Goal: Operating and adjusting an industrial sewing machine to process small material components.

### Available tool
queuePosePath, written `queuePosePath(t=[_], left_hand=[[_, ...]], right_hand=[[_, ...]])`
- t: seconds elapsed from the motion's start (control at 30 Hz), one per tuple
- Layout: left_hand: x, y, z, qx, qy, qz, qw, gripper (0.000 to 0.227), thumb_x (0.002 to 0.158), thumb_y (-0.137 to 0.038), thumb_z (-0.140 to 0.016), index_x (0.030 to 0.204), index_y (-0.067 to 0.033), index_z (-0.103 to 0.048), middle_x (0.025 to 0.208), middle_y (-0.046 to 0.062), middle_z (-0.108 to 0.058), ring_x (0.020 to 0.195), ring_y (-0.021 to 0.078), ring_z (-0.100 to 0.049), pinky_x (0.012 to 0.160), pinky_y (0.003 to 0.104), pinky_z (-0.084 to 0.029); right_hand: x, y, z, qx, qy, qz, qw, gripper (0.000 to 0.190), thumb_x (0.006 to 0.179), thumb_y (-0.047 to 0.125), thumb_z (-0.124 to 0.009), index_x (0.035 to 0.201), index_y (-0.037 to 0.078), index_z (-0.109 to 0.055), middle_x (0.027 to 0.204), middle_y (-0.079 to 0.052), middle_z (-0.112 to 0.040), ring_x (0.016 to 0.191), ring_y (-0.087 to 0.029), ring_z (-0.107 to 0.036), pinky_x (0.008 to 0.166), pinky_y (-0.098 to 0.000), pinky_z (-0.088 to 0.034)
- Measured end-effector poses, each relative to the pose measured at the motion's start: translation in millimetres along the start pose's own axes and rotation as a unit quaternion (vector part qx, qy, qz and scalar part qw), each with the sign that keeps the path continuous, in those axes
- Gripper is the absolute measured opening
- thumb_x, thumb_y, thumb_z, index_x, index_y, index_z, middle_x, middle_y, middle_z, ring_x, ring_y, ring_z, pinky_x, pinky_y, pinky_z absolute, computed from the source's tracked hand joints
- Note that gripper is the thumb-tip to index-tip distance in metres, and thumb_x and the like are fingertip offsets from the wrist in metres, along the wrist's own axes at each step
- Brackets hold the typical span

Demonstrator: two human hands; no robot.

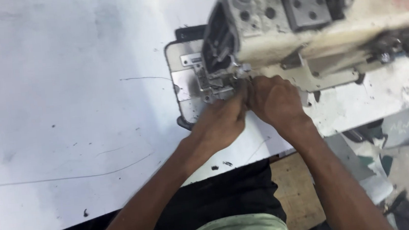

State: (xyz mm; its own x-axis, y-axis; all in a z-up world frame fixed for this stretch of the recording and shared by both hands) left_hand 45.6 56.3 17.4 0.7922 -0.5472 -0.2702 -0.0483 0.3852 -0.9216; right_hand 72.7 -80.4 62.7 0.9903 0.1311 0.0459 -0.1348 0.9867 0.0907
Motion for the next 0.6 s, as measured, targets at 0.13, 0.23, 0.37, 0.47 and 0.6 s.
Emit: queuePosePath(t=[0.13,0.23,0.37,0.47,0.6], left_hand=[[-9,-14,19,0.211,-0.148,-0.137,0.957,0.063,0.092,-0.008,-0.059,0.152,-0.0058,-0.043,0.081,0.019,-0.072,0.066,0.0299,-0.07,0.058,0.044,-0.059],[1,-16,25,0.357,-0.191,-0.155,0.901,0.053,0.091,-0.006,-0.064,0.143,-0.0092,-0.057,0.066,0.014,-0.071,0.055,0.0267,-0.07,0.06,0.044,-0.059],[11,-18,21,0.508,-0.251,-0.21,0.797,0.046,0.088,-0.006,-0.069,0.133,-0.011,-0.067,0.06,0.011,-0.07,0.049,0.0212,-0.07,0.048,0.038,-0.057],[9,-15,21,0.535,-0.28,-0.275,0.748,0.046,0.085,-0.006,-0.068,0.132,-0.0098,-0.068,0.072,0.008,-0.072,0.061,0.0182,-0.071,0.062,0.036,-0.059],[5,-32,21,0.575,-0.249,-0.285,0.726,0.043,0.086,-0.012,-0.072,0.129,-0.0086,-0.071,0.06,0.006,-0.07,0.048,0.0144,-0.068,0.042,0.031,-0.053]], right_hand=[[-4,0,-1,0.031,0.072,-0.05,0.996,0.029,0.096,0.028,-0.062,0.084,0.003,-0.073,0.083,-0.031,-0.07,0.082,-0.05,-0.069,0.077,-0.0568,-0.056],[-3,-3,-2,0.04,0.032,-0.034,0.998,0.026,0.096,0.024,-0.062,0.085,0.003,-0.073,0.084,-0.031,-0.07,0.082,-0.049,-0.07,0.077,-0.0561,-0.056],[-1,-5,-2,0.053,0.053,-0.031,0.997,0.028,0.095,0.024,-0.062,0.085,0.001,-0.073,0.082,-0.03,-0.071,0.081,-0.048,-0.071,0.078,-0.0541,-0.056],[-2,-9,-7,0.079,0.051,-0.034,0.995,0.029,0.097,0.024,-0.061,0.082,0.002,-0.074,0.083,-0.029,-0.071,0.081,-0.047,-0.07,0.081,-0.0529,-0.056],[-5,-17,-13,0.076,0.02,-0.021,0.997,0.03,0.098,0.024,-0.062,0.083,0.001,-0.072,0.08,-0.03,-0.07,0.078,-0.047,-0.071,0.076,-0.0531,-0.057]])
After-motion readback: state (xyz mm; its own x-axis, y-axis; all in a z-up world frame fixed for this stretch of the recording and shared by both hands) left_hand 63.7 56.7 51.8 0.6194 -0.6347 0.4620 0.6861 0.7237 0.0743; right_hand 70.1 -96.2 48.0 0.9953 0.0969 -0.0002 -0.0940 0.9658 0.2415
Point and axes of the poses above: each hand's wrist, its own x-axis towards the middle knuckle, its own z-axis out of the back of the hand, y = z × x, the point moved 5 cm from there along x, towards the middle knuckle
